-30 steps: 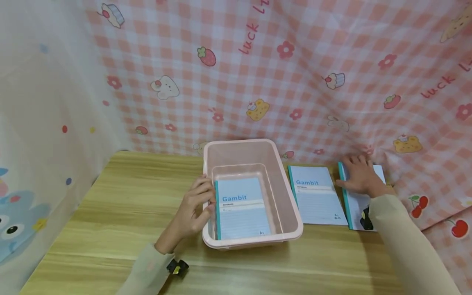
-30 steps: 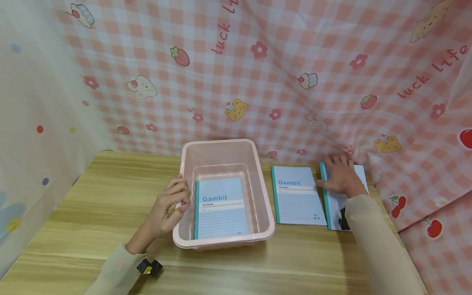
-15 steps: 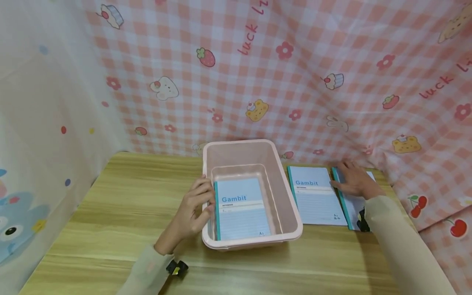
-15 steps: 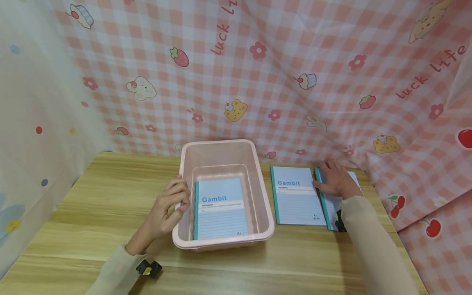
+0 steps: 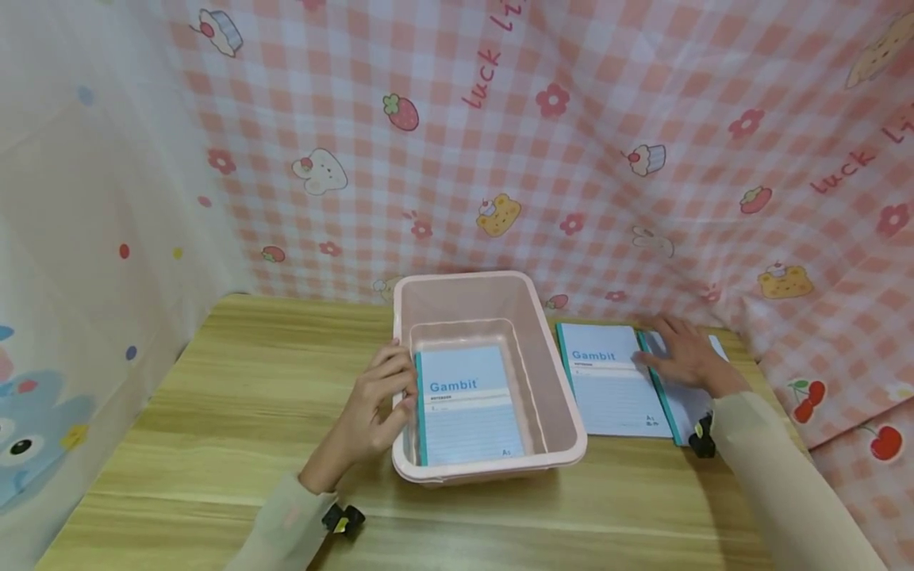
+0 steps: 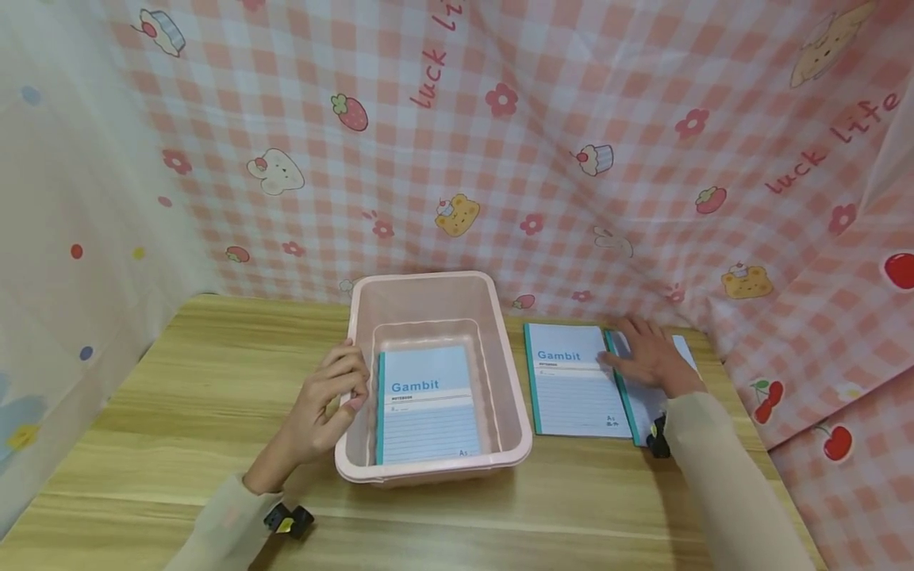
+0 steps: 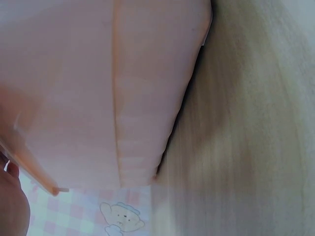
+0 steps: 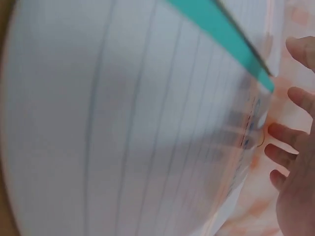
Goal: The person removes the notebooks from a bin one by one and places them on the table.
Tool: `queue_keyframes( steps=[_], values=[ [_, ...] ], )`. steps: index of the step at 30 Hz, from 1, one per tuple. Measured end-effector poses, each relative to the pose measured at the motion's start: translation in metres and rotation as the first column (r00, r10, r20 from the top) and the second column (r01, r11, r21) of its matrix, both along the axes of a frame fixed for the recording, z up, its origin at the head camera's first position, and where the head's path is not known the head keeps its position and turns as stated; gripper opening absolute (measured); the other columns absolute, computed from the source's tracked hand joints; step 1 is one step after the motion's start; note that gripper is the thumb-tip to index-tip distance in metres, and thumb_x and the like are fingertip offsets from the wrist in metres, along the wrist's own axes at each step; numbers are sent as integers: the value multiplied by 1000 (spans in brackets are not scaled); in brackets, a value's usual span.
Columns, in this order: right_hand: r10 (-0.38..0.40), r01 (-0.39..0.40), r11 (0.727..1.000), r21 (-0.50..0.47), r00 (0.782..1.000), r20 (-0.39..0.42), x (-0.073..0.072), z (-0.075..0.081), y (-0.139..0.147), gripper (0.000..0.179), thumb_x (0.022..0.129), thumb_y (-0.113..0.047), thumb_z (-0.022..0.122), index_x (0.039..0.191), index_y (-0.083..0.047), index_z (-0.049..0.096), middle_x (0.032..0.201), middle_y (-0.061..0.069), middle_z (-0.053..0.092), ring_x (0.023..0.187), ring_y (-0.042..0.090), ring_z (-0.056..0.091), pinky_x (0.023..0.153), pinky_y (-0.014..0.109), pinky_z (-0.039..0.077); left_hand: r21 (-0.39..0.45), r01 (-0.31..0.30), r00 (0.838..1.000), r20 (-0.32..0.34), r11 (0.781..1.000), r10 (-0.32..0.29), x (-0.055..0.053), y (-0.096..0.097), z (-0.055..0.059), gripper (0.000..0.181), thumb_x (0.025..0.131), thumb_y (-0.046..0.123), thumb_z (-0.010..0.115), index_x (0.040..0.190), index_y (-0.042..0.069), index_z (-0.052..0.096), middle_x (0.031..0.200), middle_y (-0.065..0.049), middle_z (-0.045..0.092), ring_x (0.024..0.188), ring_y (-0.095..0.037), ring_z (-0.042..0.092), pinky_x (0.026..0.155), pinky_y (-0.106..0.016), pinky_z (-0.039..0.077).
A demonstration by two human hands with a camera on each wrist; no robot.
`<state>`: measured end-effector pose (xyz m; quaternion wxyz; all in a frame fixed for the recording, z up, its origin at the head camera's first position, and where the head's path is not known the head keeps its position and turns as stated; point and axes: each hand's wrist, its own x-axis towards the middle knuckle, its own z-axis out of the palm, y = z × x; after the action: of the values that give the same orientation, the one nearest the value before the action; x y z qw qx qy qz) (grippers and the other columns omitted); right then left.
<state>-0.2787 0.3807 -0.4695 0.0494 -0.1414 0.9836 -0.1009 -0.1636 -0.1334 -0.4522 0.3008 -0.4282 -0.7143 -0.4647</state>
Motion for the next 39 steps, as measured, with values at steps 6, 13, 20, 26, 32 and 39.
queue_keyframes(
  steps=[6,13,20,26,32,39],
  values=[
    [57,-61,996,-66,997,-57,5,3,-8,73,100,-49,57,159,-13,32,159,24,33,146,52,28,114,72,20,12,9,1000,-15,1000,-9,-2,1,-1,18,85,7,49,68,13,54,79,-2,52,91,-23,48,105,-47,33],
    [87,-99,991,-94,989,-122,13,6,-21,72,99,-49,57,159,-15,34,163,23,29,149,50,24,117,70,16,13,13,1000,-22,1000,-12,-2,2,-2,18,84,6,49,68,13,54,79,-2,53,92,-24,48,105,-49,34],
    [92,-113,984,-138,985,-148,17,12,-37,73,99,-48,58,160,-17,33,166,24,24,151,50,20,115,72,12,13,13,1000,-13,1000,-13,-3,1,-2,18,85,8,49,67,11,53,78,-2,52,91,-23,48,103,-47,34],
    [101,-136,974,-179,977,-189,21,19,-53,72,98,-44,61,160,-19,33,168,17,23,152,46,20,115,71,11,18,31,999,-15,999,-31,-4,1,-2,21,88,10,50,67,11,53,78,-2,51,91,-23,48,102,-46,33],
    [106,-151,970,-188,967,-230,28,27,-72,74,95,-43,64,159,-19,35,166,16,27,153,43,20,117,72,9,-3,34,999,1,999,-34,-3,1,-4,17,83,8,49,68,13,53,78,-2,52,89,-22,47,105,-44,33],
    [137,-186,965,-185,960,-245,28,46,-96,75,96,-45,63,161,-25,31,169,15,21,156,40,15,118,70,7,15,34,999,-13,999,-34,-4,2,-1,19,86,9,49,68,12,53,77,-2,52,89,-23,47,102,-46,32]
  ],
)
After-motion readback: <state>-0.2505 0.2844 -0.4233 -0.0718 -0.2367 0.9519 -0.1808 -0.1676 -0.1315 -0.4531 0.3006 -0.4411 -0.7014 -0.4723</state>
